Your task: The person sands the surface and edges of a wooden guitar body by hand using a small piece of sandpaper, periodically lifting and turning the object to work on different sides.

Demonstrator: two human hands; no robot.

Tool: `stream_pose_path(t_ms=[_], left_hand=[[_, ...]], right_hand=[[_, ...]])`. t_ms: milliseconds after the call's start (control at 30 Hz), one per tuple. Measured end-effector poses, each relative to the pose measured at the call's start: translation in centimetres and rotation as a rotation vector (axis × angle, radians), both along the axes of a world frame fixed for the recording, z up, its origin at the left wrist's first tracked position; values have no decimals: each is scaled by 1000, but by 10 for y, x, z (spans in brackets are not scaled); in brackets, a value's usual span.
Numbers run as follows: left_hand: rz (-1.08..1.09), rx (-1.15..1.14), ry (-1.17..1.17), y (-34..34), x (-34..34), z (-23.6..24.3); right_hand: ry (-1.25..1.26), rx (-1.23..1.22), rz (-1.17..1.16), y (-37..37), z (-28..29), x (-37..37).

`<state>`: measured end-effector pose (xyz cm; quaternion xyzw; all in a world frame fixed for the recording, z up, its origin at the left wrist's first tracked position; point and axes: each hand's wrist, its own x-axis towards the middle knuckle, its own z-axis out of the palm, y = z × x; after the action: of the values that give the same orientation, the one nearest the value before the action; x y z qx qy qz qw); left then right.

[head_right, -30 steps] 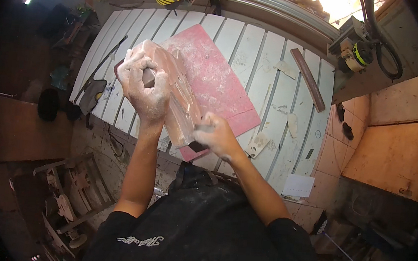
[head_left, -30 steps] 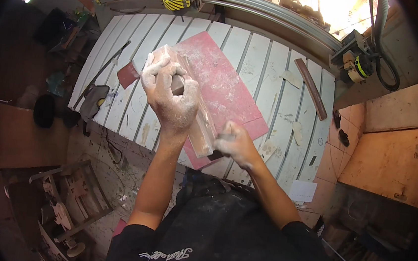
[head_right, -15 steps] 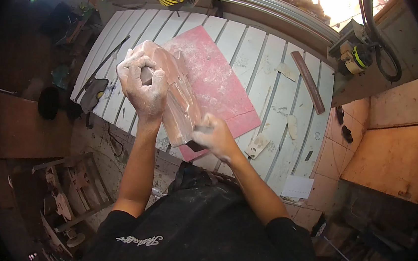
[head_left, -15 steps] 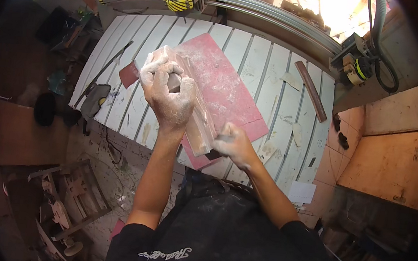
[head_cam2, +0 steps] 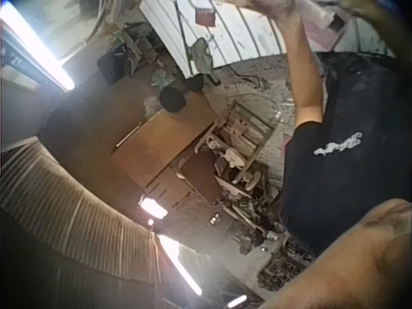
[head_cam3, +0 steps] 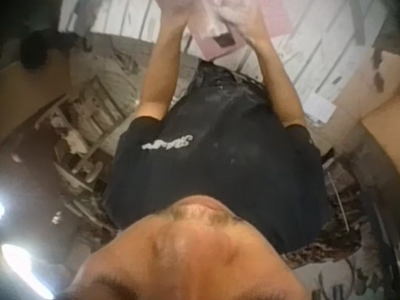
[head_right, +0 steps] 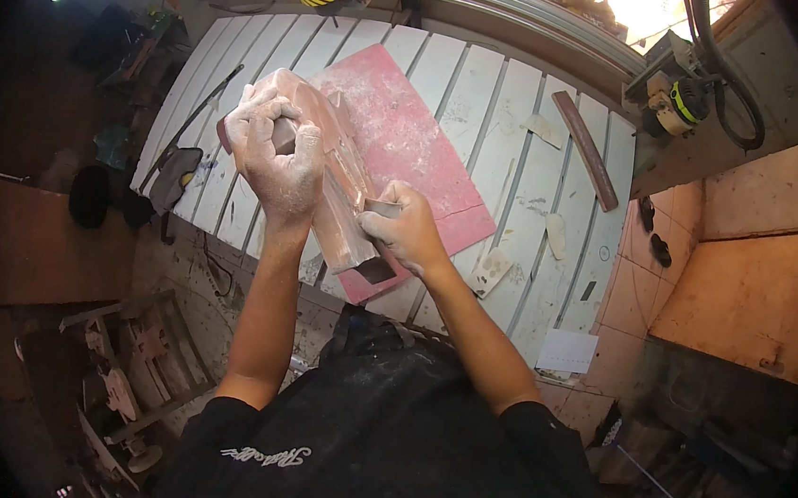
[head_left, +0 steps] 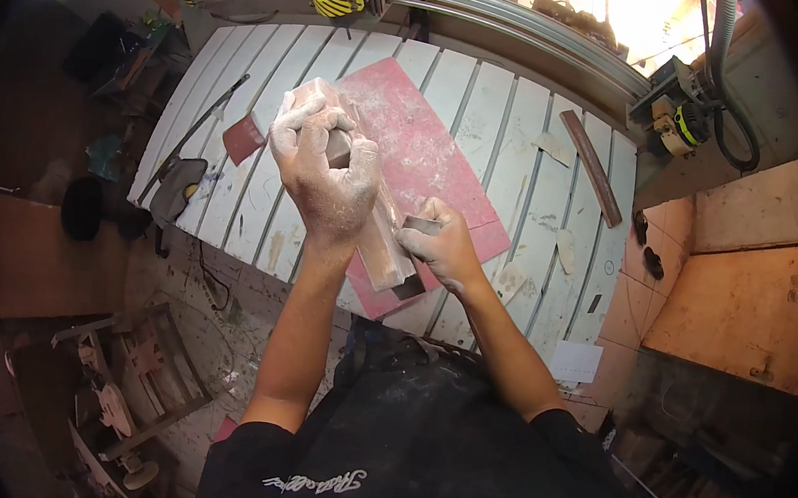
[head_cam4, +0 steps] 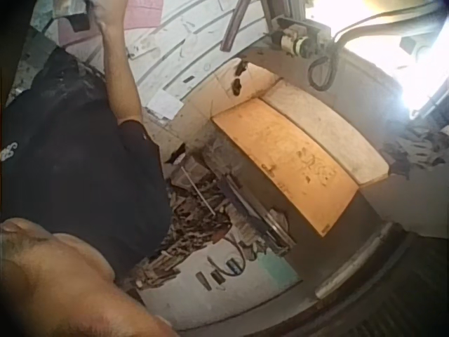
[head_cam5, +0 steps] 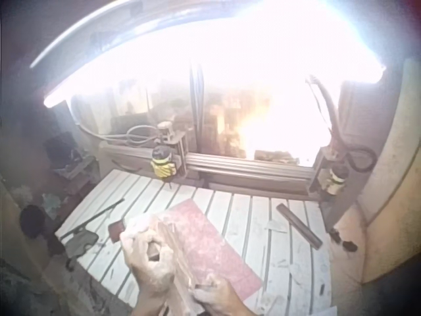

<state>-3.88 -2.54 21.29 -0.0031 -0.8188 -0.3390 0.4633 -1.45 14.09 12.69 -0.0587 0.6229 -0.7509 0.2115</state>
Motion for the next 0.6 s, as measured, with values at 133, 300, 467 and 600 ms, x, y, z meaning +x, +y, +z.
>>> stream_pose_path(t_ms=[133, 300, 467, 600], left_hand=[[-42, -20, 28, -3, 1, 1], [-22, 10, 10, 6, -1, 4], [-26, -9, -1, -2, 5, 0], [-12, 51, -25, 6, 0, 4]], right_hand=[[-47, 0, 55, 15, -2, 23], [-28, 34, -6, 4, 1, -1], [-109, -82, 101, 20, 6, 32], [-37, -16, -18, 2, -1, -2]])
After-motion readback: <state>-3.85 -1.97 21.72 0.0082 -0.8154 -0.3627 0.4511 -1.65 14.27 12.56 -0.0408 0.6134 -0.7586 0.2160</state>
